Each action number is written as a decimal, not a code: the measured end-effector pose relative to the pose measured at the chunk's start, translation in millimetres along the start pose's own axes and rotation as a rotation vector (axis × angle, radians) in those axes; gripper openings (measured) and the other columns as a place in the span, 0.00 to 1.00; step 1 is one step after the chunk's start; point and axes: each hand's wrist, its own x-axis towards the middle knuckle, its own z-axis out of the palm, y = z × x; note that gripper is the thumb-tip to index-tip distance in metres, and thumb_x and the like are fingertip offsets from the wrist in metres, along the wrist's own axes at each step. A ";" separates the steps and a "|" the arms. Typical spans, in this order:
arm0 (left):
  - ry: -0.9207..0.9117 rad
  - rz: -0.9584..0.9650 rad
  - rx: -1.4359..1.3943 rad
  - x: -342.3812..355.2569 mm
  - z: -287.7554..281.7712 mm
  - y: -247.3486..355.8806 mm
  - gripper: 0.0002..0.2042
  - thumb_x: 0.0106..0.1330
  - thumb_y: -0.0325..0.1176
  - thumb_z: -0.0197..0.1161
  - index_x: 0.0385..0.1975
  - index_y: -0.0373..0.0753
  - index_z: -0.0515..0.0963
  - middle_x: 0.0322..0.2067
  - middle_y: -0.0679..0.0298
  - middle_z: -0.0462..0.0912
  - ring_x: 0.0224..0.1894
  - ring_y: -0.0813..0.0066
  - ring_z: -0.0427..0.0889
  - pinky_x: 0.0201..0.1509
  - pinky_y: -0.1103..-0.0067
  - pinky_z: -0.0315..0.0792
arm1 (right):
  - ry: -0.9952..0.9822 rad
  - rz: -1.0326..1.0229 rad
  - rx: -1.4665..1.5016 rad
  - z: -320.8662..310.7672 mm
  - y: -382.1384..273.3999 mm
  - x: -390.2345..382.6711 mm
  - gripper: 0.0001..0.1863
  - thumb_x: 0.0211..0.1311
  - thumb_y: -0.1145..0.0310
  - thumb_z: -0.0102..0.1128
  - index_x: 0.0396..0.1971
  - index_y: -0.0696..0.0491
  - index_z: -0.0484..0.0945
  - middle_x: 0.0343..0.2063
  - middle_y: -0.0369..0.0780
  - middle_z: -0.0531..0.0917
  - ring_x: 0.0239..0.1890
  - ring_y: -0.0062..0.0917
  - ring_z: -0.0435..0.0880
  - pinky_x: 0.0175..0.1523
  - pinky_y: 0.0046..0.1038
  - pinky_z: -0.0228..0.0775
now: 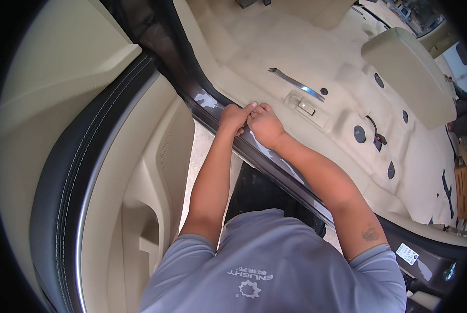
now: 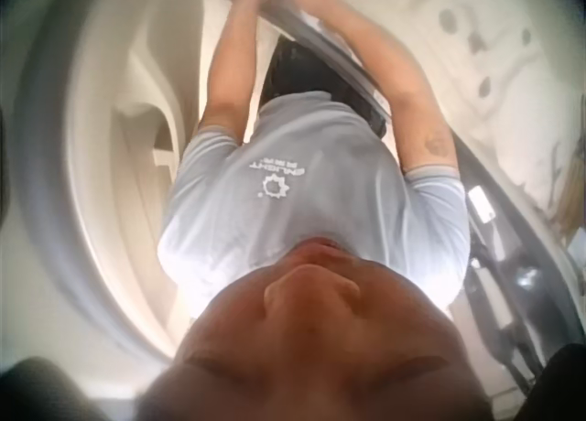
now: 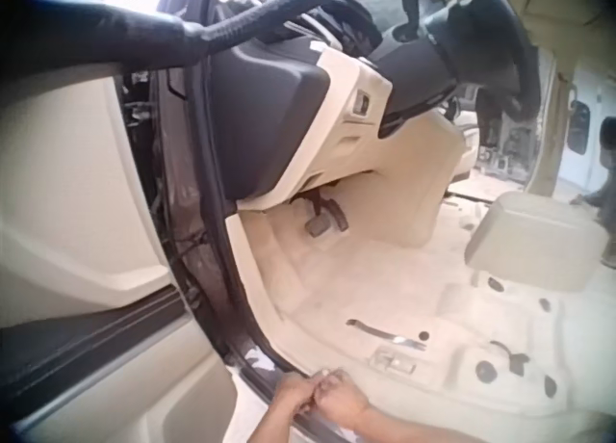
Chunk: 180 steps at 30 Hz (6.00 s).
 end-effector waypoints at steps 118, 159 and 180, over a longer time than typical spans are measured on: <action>0.336 1.126 0.604 48.8 24.3 11.3 0.23 0.75 0.49 0.56 0.58 0.37 0.80 0.60 0.53 0.81 0.71 0.44 0.69 0.76 0.47 0.53 | 0.433 0.977 1.054 -119.0 90.7 -35.3 0.12 0.73 0.66 0.60 0.33 0.60 0.80 0.19 0.35 0.74 0.21 0.21 0.73 0.28 0.27 0.68; -0.014 1.193 0.951 -80.8 182.1 42.7 0.36 0.69 0.57 0.61 0.60 0.25 0.73 0.56 0.44 0.77 0.64 0.45 0.71 0.75 0.48 0.56 | 0.635 1.260 0.357 -159.9 16.0 -287.5 0.17 0.73 0.61 0.62 0.29 0.60 0.77 0.18 0.40 0.74 0.23 0.31 0.71 0.33 0.32 0.69; -0.066 1.550 0.884 -160.1 289.7 40.5 0.34 0.69 0.52 0.61 0.60 0.23 0.71 0.52 0.44 0.76 0.58 0.46 0.73 0.70 0.49 0.59 | 0.600 1.011 -0.224 -129.5 -6.1 -323.3 0.06 0.61 0.68 0.63 0.30 0.56 0.81 0.22 0.42 0.78 0.32 0.39 0.81 0.50 0.41 0.76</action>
